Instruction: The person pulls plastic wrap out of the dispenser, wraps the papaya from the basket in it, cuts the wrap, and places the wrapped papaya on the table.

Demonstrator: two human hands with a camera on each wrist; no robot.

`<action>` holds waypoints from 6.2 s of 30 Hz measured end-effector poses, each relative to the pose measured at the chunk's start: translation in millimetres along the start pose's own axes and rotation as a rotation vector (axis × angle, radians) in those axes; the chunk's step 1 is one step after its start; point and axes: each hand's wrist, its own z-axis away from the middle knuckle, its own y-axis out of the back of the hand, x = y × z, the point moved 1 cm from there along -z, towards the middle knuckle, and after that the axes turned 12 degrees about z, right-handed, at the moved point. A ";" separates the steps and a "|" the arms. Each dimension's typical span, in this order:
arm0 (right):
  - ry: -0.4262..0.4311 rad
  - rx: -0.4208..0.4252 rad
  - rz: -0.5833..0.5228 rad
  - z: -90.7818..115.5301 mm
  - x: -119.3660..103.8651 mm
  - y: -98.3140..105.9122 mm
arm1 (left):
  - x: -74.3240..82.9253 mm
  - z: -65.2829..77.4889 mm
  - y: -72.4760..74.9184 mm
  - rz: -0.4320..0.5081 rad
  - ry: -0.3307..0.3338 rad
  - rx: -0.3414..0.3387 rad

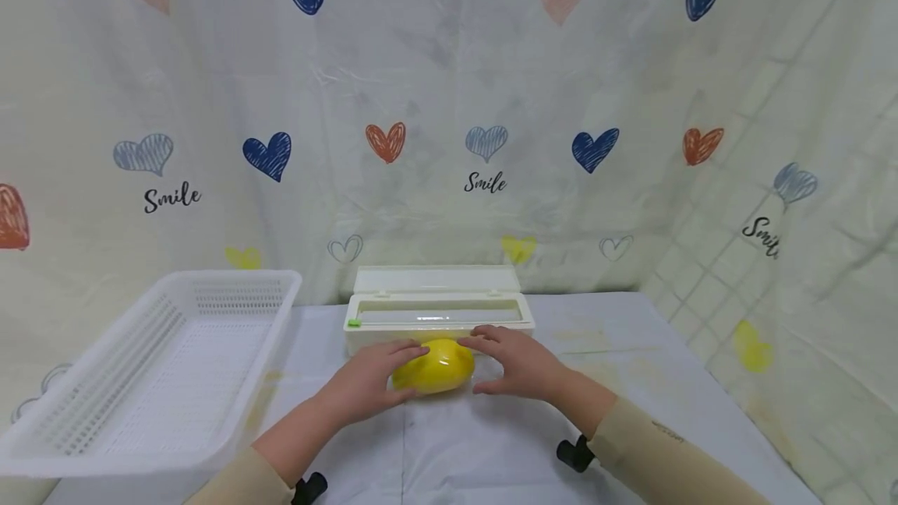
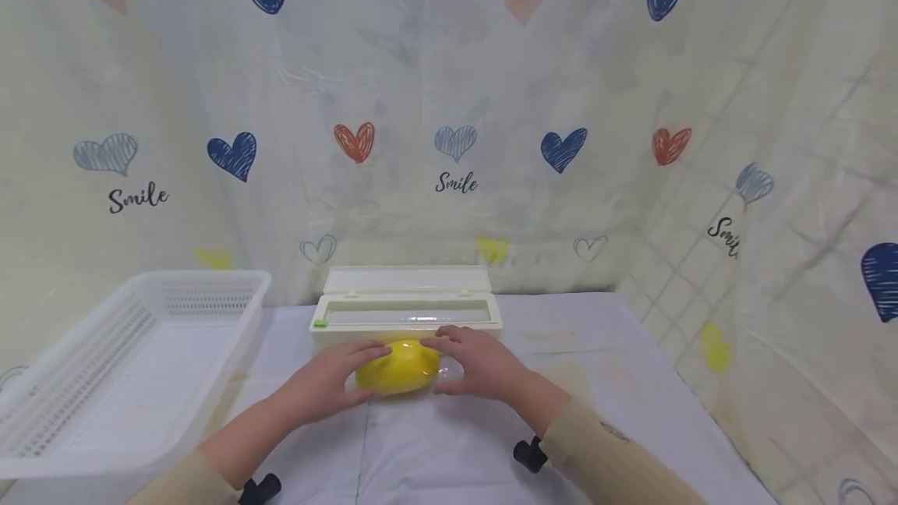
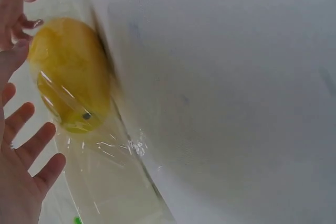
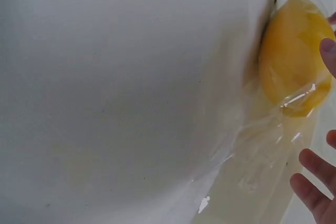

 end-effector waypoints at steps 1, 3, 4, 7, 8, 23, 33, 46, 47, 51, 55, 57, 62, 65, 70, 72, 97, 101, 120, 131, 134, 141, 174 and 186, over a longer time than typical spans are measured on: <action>0.027 0.010 0.019 -2.3 -1.5 -1.6 | 0.2 -2.3 -0.7 -0.008 -0.006 -0.013; 0.066 0.030 0.045 -6.5 -4.1 -4.1 | -0.2 -6.6 -2.0 -0.030 -0.021 -0.033; 0.084 0.043 0.058 -8.3 -4.9 -5.5 | 0.1 -8.4 -2.1 -0.032 -0.027 -0.040; 0.122 0.072 0.096 -12.6 -6.4 -10.2 | 0.7 -12.5 -2.1 -0.042 -0.036 -0.061; 0.131 0.079 0.105 -13.7 -6.8 -11.3 | 1.1 -13.5 -1.9 -0.040 -0.038 -0.067; 0.150 0.112 0.133 -28.1 -12.8 -23.3 | -6.0 -19.1 -4.2 0.035 -0.031 -0.063; 0.093 0.073 0.059 -31.0 -18.9 -26.4 | -2.6 -18.3 -3.7 0.086 0.018 -0.053; 0.010 -0.040 -0.086 -32.3 -19.7 -13.1 | 8.6 -11.5 16.4 0.000 0.004 0.047; 0.001 -0.055 -0.105 -32.7 -19.7 -10.8 | 9.4 -10.7 17.9 -0.008 -0.017 0.054; -0.048 -0.128 -0.212 -34.0 -18.7 -0.8 | 12.3 -10.2 20.7 -0.048 -0.089 0.048; -0.098 -0.184 -0.350 -36.0 -15.2 7.8 | 13.3 -13.8 20.0 -0.076 -0.125 0.021; -0.115 -0.204 -0.403 -37.8 -12.7 11.0 | 14.1 -15.9 20.3 -0.074 -0.125 0.006; -0.145 -0.262 -0.486 -42.1 -6.1 16.7 | 15.1 -21.7 22.7 -0.061 -0.114 -0.024; -0.166 -0.299 -0.542 -43.6 -1.4 19.1 | 14.2 -25.8 23.2 -0.077 -0.131 -0.037; -0.174 -0.333 -0.606 -46.8 4.4 17.5 | 10.7 -31.0 23.5 -0.120 -0.151 -0.052; -0.184 -0.341 -0.609 -47.7 6.0 15.9 | 9.6 -32.5 24.3 -0.116 -0.146 -0.060; 0.156 0.244 0.127 -26.7 -10.6 24.7 | 7.2 -46.4 38.6 0.110 -0.043 -0.104; 0.204 0.288 0.201 -30.9 -12.7 13.2 | 7.4 -46.3 39.1 0.104 -0.040 -0.110; 0.128 0.194 -0.004 -41.6 -13.2 17.3 | -1.7 -33.7 49.1 0.097 0.065 0.023; -0.026 -0.031 -0.311 -60.0 -0.7 37.1 | -0.4 -36.7 47.5 -0.093 -0.052 0.052; -0.052 -0.069 -0.365 -64.2 2.2 37.0 | -2.8 -39.6 45.5 -0.120 -0.067 0.043; -0.116 -0.120 -0.485 -64.3 3.8 37.0 | -7.2 -44.3 45.1 -0.148 -0.106 0.055; -0.105 0.091 -0.318 -56.6 14.6 24.1 | -6.3 -55.6 60.4 0.006 0.157 -0.003; -0.216 -0.043 -0.505 -63.2 21.0 28.4 | -9.4 -58.2 57.0 -0.071 0.073 0.021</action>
